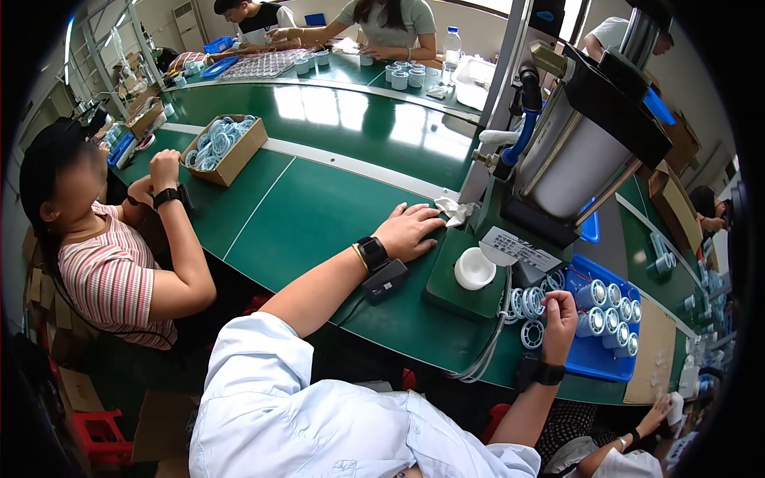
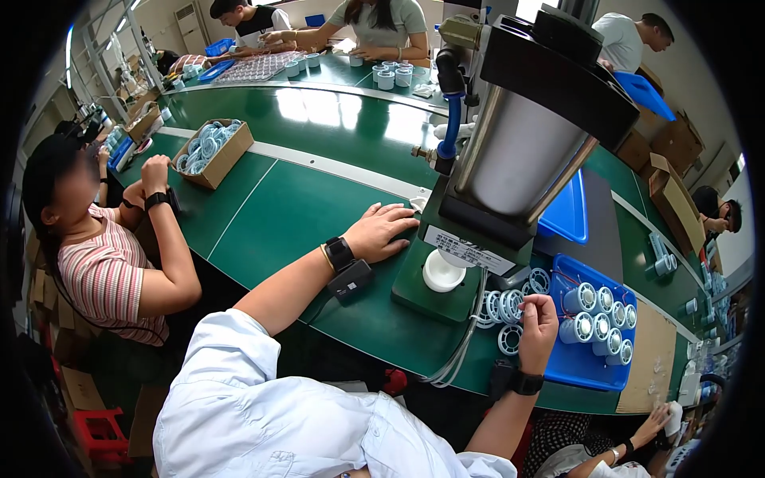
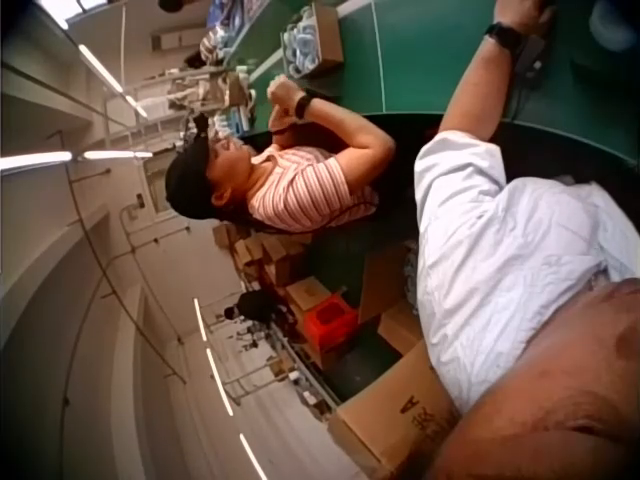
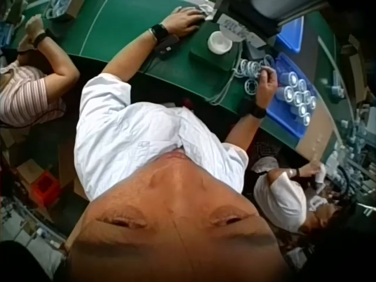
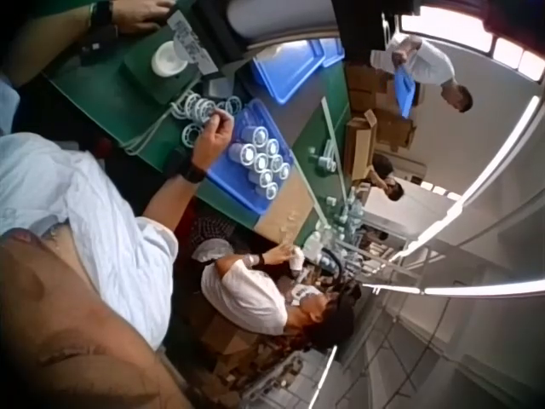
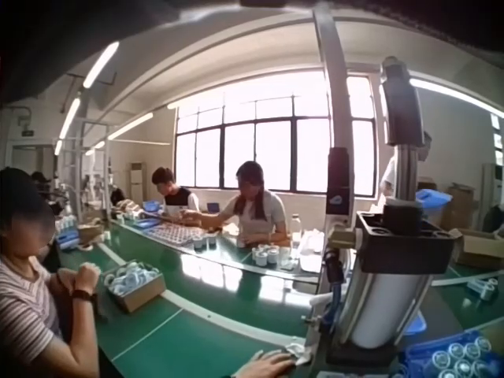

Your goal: The person picks up a motor and a plastic ring, fits the ring onto the motor, and places the assembly into a press. After pressing the components together, the person removes the motor assembly and places it onto a blue tray.

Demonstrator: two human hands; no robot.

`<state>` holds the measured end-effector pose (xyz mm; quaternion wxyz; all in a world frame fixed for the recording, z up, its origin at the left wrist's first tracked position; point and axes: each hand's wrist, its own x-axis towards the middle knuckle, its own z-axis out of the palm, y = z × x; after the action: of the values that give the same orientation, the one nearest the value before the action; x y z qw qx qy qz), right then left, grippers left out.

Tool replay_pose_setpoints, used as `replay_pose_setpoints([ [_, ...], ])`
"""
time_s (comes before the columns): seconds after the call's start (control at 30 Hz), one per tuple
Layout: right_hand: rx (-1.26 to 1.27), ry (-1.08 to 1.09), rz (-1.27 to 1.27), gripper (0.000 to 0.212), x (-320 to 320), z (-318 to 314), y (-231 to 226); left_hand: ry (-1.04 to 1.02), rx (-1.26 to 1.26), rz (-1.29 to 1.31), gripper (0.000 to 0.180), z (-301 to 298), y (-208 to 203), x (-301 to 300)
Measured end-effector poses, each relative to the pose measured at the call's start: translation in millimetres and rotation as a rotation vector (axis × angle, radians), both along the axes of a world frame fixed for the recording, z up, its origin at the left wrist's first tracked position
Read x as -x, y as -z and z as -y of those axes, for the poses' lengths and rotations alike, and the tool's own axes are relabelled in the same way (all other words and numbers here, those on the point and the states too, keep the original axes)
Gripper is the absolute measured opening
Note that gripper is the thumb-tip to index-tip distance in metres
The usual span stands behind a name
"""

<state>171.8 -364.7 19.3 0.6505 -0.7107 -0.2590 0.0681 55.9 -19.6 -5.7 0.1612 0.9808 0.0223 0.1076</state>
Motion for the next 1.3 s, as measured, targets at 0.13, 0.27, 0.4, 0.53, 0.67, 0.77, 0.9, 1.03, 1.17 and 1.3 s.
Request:
replay_pose_setpoints([
  [0.13, -0.016, -0.002, 0.002, 0.009, -0.5, 0.2, 1.4, 0.002, 0.003, -0.002, 0.045, 0.1, -0.8, 0.0],
  [0.27, 0.01, 0.026, 0.011, 0.01, -0.3, 8.5, 2.6, 0.004, -0.001, -0.009, 0.045, 0.6, -0.8, -0.1],
  [0.4, -0.006, 0.025, 0.012, 0.01, -2.8, 10.5, 5.1, 0.007, -0.009, -0.005, 0.045, -0.1, -0.1, -0.3],
  [0.53, -0.009, -0.008, 0.011, 0.01, -9.7, 8.2, -1.5, 0.006, -0.007, -0.009, 0.045, 0.5, -1.0, 0.2],
  [0.67, -0.029, 0.01, 0.029, 0.01, -14.1, 7.2, -5.3, 0.012, -0.002, 0.014, 0.045, -0.1, 0.9, 0.2],
  [0.77, 0.014, 0.044, 0.065, 0.01, -11.9, 8.9, 3.5, 0.018, -0.004, 0.038, 0.044, -0.3, 1.9, 0.3],
  [0.9, -0.007, 0.045, 0.059, 0.01, -11.9, 12.1, 2.6, 0.017, 0.0, 0.011, 0.046, -0.4, 1.4, -0.3],
  [1.03, -0.019, 0.05, 0.044, 0.009, -10.6, 13.2, 4.1, 0.008, -0.009, 0.001, 0.046, 0.1, 0.2, -0.2],
  [1.17, -0.035, 0.058, 0.042, 0.009, -9.0, 14.8, 5.6, 0.005, -0.007, -0.01, 0.046, 0.8, -1.6, -0.2],
  [1.3, -0.022, 0.075, 0.044, 0.009, -7.4, 15.8, 5.2, 0.013, -0.016, 0.004, 0.046, 0.6, 0.2, -1.2],
])
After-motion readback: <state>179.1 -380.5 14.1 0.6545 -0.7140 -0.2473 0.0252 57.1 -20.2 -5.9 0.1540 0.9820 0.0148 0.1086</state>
